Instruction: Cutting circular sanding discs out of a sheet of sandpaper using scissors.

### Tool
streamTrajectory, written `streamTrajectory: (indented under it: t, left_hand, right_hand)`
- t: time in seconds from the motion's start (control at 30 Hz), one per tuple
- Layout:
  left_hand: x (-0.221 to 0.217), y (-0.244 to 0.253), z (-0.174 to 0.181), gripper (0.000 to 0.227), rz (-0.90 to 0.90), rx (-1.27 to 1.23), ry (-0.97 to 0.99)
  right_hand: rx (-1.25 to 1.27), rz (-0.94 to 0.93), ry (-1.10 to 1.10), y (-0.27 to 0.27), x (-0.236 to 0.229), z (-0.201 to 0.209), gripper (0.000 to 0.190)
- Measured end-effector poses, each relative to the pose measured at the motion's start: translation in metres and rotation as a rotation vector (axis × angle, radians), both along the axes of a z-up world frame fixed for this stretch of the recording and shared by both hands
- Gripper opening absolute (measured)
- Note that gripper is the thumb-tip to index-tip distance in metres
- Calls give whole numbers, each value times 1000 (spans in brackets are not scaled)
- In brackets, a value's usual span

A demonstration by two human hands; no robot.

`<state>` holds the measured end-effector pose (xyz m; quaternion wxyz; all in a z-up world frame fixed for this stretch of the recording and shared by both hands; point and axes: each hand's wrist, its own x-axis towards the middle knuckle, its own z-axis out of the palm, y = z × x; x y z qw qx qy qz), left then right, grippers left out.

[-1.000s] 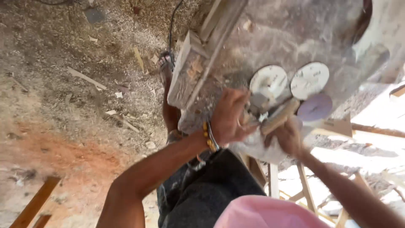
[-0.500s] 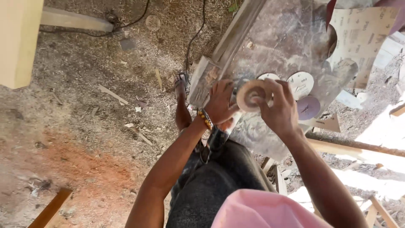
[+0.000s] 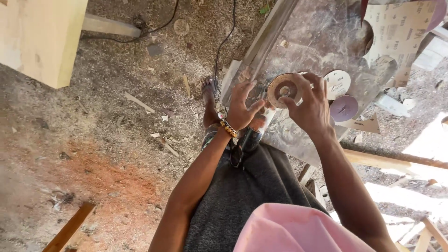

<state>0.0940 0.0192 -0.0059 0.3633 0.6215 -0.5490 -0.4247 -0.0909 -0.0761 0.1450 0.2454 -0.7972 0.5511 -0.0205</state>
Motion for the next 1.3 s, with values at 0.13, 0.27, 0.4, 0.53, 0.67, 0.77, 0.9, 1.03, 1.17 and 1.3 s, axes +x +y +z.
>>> streamTrajectory:
  t: [0.13,0.27,0.4,0.53,0.67,0.77,0.9,1.03,1.17,1.3]
  left_hand:
    - [4,1,14,51,202,-126,29]
    - [-15,-2,4,42,243,-151,42]
    - [-22,-23,28,38,194,-207,-54]
    - [-19,-43,54,44,91,-172,-214]
    - [-22,-49,63,46,14,-111,-370]
    - [-28,-53,67,49,-12,-53,-454]
    - [-34,-61,76,58,40,-32,-495]
    - [-35,-70,94,63,50,53,-523]
    - [-36,-69,92,61,13,30,-563]
    - [-37,-61,67,43,68,11,-447]
  right_hand:
    - [-14,41,25,2,1,-4,64]
    - [95,-43,-35,-7,3,-10,67]
    - [163,-70,22,-9,-3,-29,56]
    - [-54,36,-65,-6,-3,-34,71]
    - [-2,-1,-151,5,-8,-39,77]
    - [4,-77,-188,10,-7,-37,64]
    - [-176,-62,-208,27,-6,-50,59]
    - [-303,-54,-201,35,-3,-49,53]
    - [-279,-102,-261,35,-3,-43,53]
    - [-144,-233,-370,31,-14,-58,48]
